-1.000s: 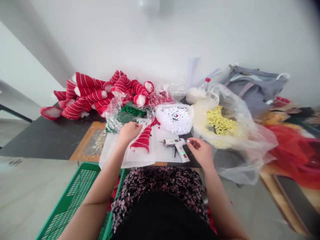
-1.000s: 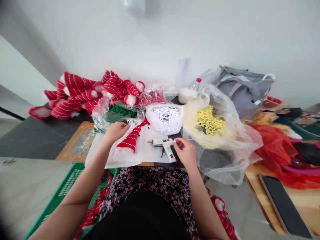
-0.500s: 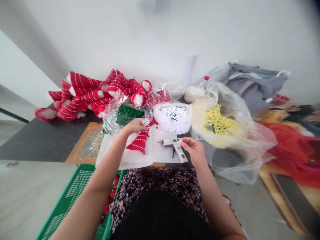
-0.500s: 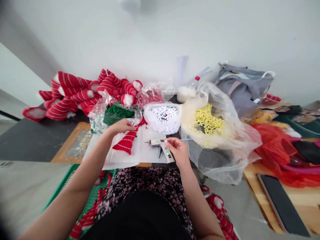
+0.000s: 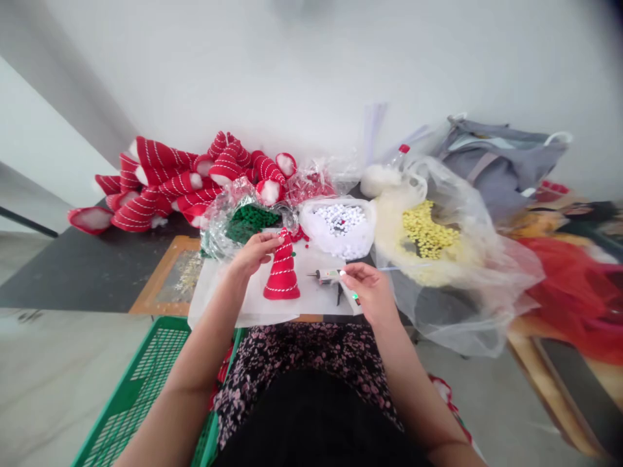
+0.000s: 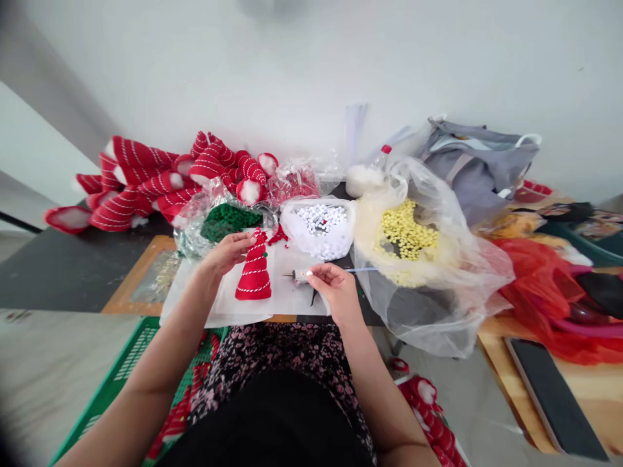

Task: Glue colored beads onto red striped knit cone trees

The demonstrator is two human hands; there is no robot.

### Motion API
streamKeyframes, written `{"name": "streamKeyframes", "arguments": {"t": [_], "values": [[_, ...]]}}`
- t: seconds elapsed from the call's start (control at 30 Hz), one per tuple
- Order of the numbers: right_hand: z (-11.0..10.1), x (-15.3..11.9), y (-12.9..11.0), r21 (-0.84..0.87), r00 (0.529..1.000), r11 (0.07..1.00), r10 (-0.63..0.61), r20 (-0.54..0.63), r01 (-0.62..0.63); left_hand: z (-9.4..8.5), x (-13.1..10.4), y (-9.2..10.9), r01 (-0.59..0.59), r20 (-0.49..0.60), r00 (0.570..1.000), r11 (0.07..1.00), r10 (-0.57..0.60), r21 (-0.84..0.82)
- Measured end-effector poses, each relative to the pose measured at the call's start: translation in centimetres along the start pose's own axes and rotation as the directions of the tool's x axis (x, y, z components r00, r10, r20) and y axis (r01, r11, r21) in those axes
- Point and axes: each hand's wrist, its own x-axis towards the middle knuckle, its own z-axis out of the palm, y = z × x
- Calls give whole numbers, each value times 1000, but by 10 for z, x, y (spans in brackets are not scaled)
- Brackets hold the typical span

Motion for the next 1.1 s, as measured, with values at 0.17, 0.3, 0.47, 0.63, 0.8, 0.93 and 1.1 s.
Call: {"name": "streamKeyframes", "arguments": {"t": [0.17,0.3,0.47,0.63,0.8,0.93,1.1], "values": [[15,1,-1,-214,991,971,-82,106,103,7,7,-12,-9,38,999,976,18,-217],[33,6,-4,-350,972,915,-142,189,202,10,12,-19,5,67,998,957,14,-289],[48,14,-6,-438,938,836,-241,247,330,13,13,-28,-16,80,996,937,47,-348],[53,18,-7,-458,921,805,-269,282,376,14,12,-32,-31,77,995,924,66,-380],[63,20,-5,-472,898,778,-268,350,416,16,10,-32,-53,125,986,920,109,-387],[71,20,1,-491,853,715,-299,429,498,17,8,-32,-60,121,986,921,115,-384],[54,29,-5,-553,844,638,-380,378,535,16,5,-31,-54,114,988,921,105,-387]]}}
